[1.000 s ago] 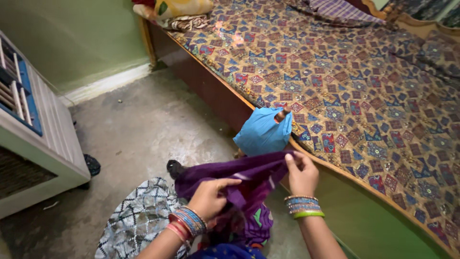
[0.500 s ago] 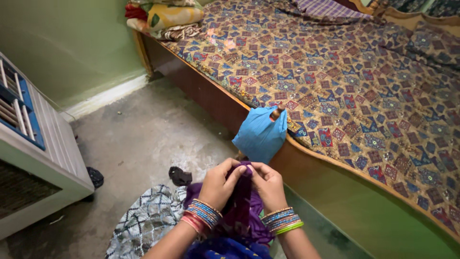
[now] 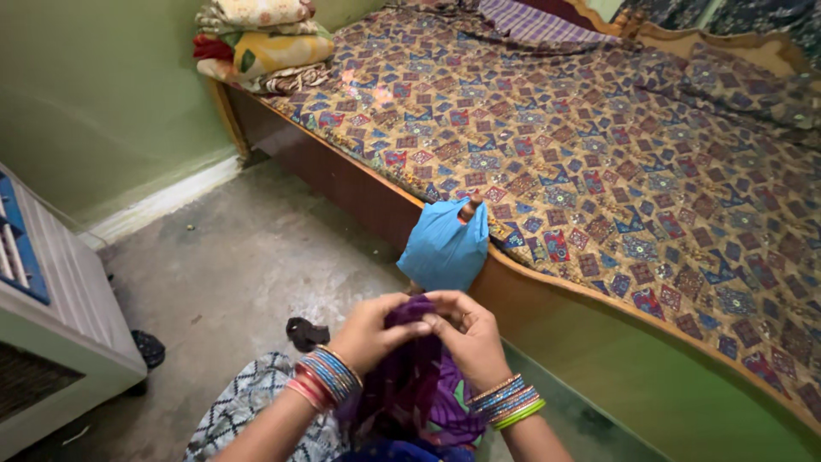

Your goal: The person folds a patterned pillowcase and places it on a stack on the bed. Then, the person folds a colorful blanket and places it on top of the stack. Finally, the person folds a black-and-white patterned cloth and places it on the stack.

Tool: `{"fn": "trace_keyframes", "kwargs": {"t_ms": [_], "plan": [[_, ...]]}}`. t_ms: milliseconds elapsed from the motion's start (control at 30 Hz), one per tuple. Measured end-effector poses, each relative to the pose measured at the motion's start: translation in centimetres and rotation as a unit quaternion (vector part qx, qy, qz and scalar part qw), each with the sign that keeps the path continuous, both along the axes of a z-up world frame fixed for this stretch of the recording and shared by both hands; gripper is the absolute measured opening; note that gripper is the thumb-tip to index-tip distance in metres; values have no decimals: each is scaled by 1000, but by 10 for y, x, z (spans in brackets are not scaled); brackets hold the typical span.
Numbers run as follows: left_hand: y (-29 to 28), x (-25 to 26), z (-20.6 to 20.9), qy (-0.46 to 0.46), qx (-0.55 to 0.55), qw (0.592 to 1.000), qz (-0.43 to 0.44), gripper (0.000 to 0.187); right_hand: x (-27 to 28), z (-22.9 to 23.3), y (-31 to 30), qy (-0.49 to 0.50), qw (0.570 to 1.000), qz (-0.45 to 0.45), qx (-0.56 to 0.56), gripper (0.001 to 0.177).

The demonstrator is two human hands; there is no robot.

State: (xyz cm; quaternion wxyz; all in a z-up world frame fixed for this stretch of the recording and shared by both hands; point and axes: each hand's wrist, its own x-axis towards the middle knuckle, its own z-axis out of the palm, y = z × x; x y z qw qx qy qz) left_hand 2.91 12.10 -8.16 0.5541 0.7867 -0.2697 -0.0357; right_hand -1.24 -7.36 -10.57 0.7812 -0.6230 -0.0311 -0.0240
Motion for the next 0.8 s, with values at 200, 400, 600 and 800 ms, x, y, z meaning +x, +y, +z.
{"fn": "trace_keyframes", "kwargs": {"t_ms": [200, 400, 600, 800], "plan": [[13, 14, 48, -34, 56, 996, 57, 26, -9, -20, 16, 6, 991, -31, -127, 52], [29, 24, 91, -171, 104, 950, 239, 28, 3, -53, 20, 10, 907, -194, -375, 33], [35, 24, 103, -107, -4, 968, 226, 27, 11, -40, 6, -205, 767, -232, -562, 21], [21, 24, 120, -90, 31, 967, 237, 28, -6, -33, 70, -244, 808, -241, -479, 34]]}}
